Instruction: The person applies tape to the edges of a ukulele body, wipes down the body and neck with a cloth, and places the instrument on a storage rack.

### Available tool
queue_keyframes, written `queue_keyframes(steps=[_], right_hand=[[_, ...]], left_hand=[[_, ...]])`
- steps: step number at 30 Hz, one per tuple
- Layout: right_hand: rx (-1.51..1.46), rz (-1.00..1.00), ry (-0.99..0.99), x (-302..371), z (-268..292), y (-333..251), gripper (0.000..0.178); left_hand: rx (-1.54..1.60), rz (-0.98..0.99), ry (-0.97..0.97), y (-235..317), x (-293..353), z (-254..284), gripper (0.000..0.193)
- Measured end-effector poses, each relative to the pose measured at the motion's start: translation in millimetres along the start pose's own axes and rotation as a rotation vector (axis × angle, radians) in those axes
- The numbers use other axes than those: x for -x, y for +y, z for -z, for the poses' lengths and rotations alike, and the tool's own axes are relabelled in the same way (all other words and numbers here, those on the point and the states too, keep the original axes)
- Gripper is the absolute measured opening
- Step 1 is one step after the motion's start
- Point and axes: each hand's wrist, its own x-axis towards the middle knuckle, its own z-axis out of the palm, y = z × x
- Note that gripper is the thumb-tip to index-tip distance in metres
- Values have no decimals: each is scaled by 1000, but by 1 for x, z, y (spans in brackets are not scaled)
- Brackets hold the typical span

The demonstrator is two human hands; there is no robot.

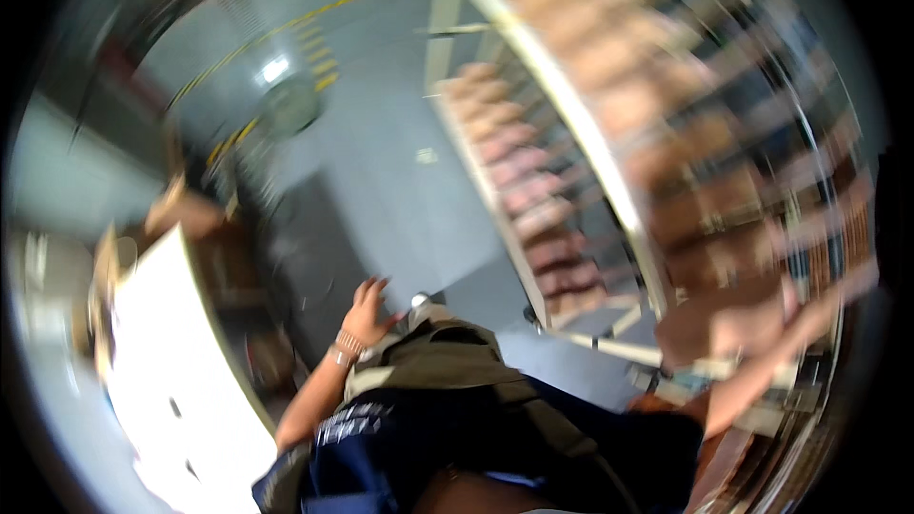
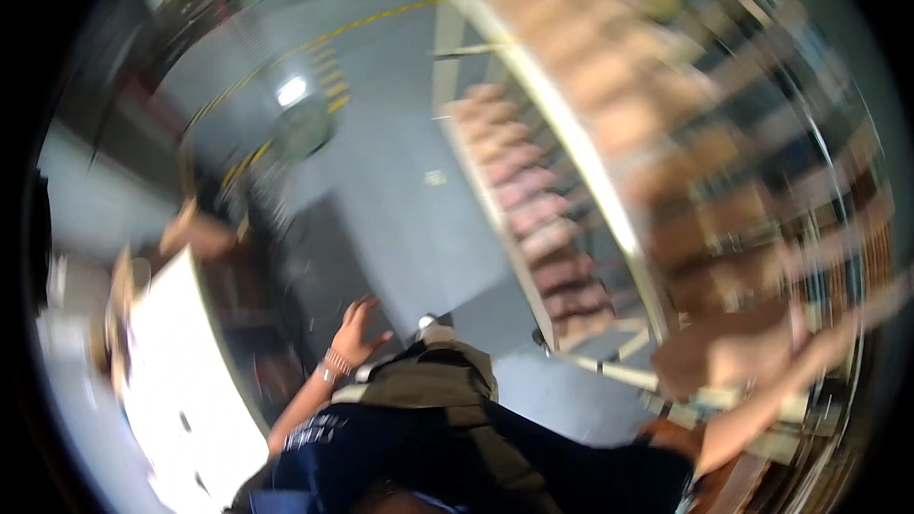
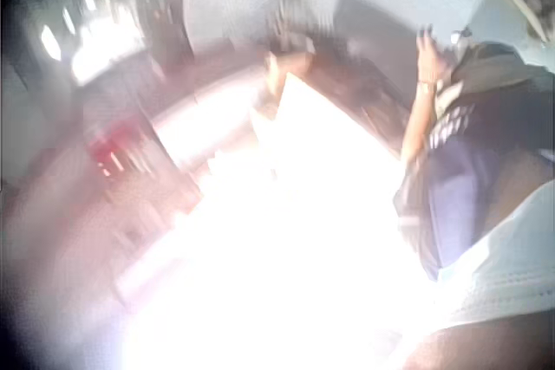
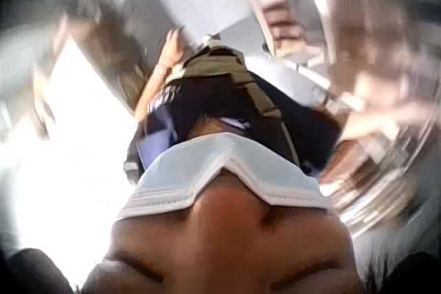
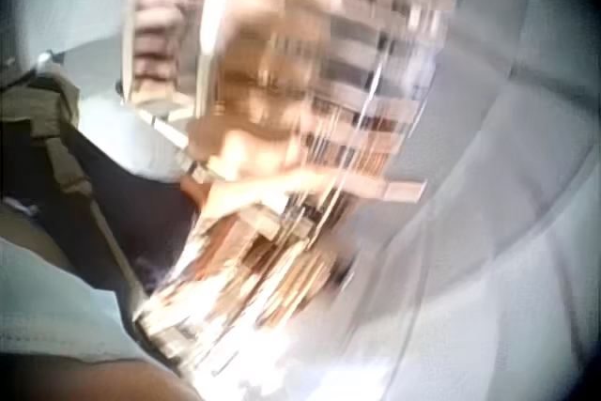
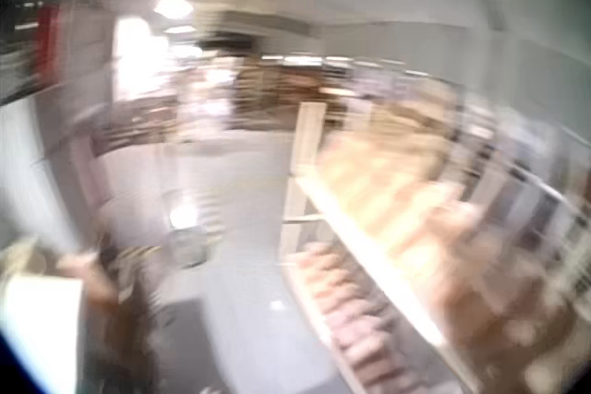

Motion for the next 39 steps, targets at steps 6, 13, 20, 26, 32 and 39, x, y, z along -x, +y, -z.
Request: queue_keyframes(steps=[6,13,20,26,32,39], right_hand=[[-985,-367,-556,147,6,-308,22],[-1791,-494,-1153,142,20,-533,23],[-2385,-654,-2300,234,93,-754,30],[-1365,-1025,-3151,396,257,-833,29],[-549,-1005,-3428,505,330,-828,38],[454,397,-3779,475,313,-862,50]], left_hand=[[189,95,141,-39,59,32,56],[495,375,696,-102,183,107,48],[706,507,1619,-107,317,128,67],[355,1038,2279,-121,460,93,70],[-708,1420,1609,-152,514,149,26],[-634,1015,1375,-331,482,210,40]])
